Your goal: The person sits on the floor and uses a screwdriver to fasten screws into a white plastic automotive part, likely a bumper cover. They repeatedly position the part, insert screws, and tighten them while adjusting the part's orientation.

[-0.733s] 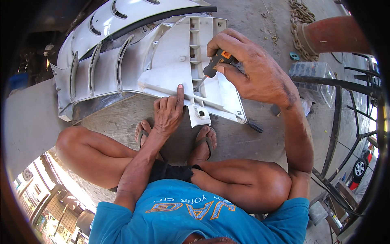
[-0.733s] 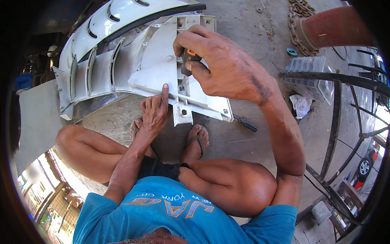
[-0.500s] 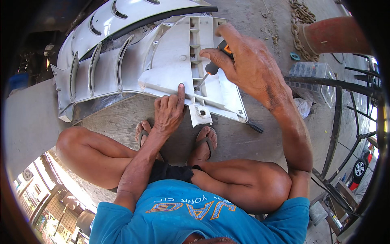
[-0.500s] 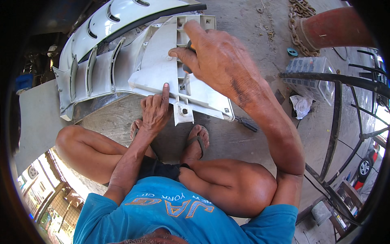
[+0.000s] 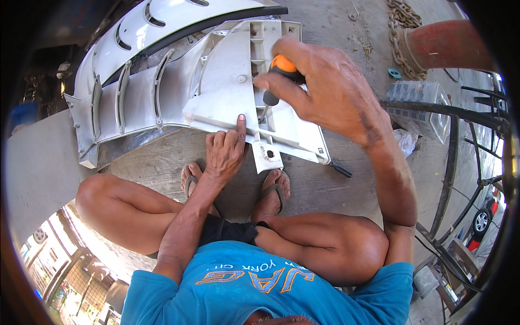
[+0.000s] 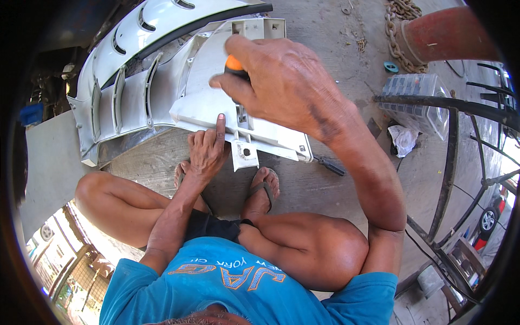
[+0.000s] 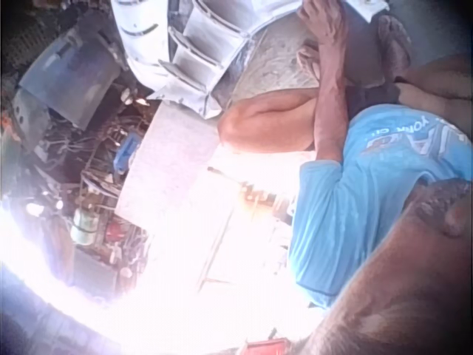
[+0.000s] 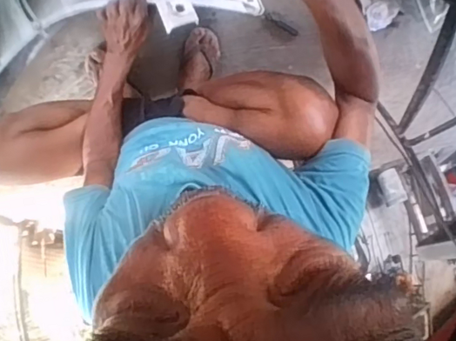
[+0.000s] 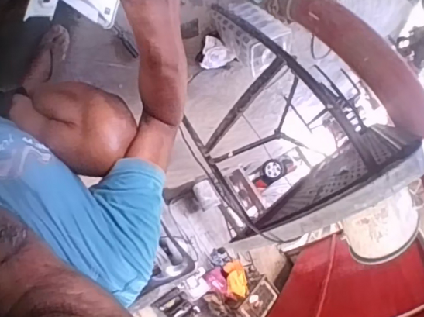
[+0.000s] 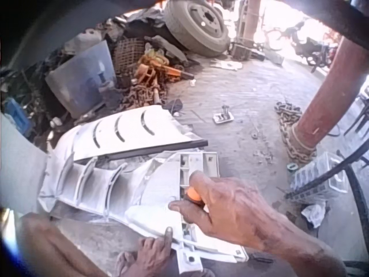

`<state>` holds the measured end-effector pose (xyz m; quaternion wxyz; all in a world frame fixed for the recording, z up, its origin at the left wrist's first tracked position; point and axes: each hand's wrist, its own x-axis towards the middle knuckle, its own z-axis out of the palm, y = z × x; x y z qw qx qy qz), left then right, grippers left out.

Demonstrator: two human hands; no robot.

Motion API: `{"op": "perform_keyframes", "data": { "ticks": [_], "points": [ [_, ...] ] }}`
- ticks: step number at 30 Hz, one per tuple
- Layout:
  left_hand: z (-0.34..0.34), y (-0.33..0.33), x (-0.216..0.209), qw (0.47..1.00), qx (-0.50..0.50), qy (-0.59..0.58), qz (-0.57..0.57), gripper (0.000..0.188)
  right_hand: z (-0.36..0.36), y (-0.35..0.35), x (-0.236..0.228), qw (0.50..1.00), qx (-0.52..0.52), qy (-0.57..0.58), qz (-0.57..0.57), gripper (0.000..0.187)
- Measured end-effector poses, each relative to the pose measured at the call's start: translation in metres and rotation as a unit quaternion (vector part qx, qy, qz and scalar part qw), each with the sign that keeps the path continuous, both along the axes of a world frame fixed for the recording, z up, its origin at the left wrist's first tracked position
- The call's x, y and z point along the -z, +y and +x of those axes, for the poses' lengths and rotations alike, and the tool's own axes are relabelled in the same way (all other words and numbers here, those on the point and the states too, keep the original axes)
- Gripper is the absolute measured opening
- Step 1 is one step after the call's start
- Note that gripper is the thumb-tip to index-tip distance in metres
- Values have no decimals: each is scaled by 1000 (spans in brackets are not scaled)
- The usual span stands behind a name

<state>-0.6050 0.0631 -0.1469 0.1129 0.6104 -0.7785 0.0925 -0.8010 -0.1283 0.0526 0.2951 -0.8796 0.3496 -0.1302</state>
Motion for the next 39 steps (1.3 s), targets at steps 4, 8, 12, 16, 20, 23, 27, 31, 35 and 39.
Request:
{"op": "perform_keyframes", "data": {
  "ticks": [4, 8, 12, 16, 20, 23, 27, 31, 35, 39],
  "points": [
    [-3, -3, -5, 1000, 7, 7, -9, 74, -7, -2, 15, 988, -71, -133, -13, 27],
    [-1, -2, -2, 1000, 0, 6, -12, 73, -2, 0, 7, 998, -38, -51, -22, 28],
    [-1, -1, -2, 1000, 2, 4, 0, 71, 7, 3, -1, 993, 21, 113, -2, 28],
    [-2, 0, 1, 1000, 5, -5, -4, 73, -3, -3, 14, 997, -62, -53, -6, 32],
    [-1, -1, 1, 1000, 6, 5, -2, 76, -3, 0, 19, 995, -40, -87, 8, 30],
    [-2, -2, -1, 1000, 3, 17, 2, 77, -1, -2, 3, 999, 13, 43, 14, 29],
    [0, -1, 1, 1000, 7, -3, -3, 79, 1, -3, 12, 999, 3, 27, -20, 35],
    [1, 1, 4, 1000, 8, -8, 17, 87, 1, 0, 30, 987, 0, -151, -59, 35],
    [0, 2, 5, 1000, 0, -16, 18, 91, 6, -5, 1, 993, 61, 91, 46, 27],
    [0, 1, 4, 1000, 8, -16, 3, 86, 3, -6, 20, 999, -21, -23, -10, 33]
  ]
}}
